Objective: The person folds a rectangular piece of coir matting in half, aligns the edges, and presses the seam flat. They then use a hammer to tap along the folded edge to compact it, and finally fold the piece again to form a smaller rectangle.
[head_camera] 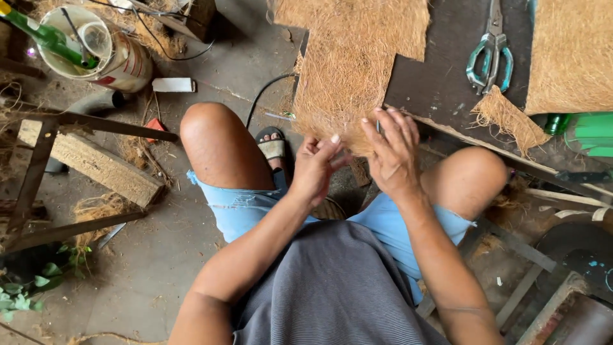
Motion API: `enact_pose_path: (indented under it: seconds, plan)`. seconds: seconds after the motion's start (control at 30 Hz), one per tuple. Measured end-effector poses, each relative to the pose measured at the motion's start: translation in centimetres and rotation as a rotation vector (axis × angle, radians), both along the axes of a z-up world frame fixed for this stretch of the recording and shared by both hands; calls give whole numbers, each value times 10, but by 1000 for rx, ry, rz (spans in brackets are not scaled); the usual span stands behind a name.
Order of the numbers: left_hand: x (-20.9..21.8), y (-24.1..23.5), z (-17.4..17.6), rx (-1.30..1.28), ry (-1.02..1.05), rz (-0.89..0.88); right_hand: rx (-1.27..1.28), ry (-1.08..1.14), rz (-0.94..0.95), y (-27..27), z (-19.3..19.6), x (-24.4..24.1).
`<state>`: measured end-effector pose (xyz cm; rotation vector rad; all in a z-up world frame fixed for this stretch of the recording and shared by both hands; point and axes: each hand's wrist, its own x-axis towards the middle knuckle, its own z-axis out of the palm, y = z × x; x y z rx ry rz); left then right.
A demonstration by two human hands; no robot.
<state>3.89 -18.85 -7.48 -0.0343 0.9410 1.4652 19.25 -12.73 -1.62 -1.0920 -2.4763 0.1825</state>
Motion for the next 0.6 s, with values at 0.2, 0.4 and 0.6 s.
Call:
enact_pose_path:
  seconds: [0.2,0.4,0.6]
  plan:
    - [-25,6,-15,-27,285,105,-189,324,5,44,50,-7]
    - [-77,7,24,4,572,-36,-767,746,-594,165,49,9]
    - [-91,3,39,39,477,-106,-507,731,-498,184,23,-14]
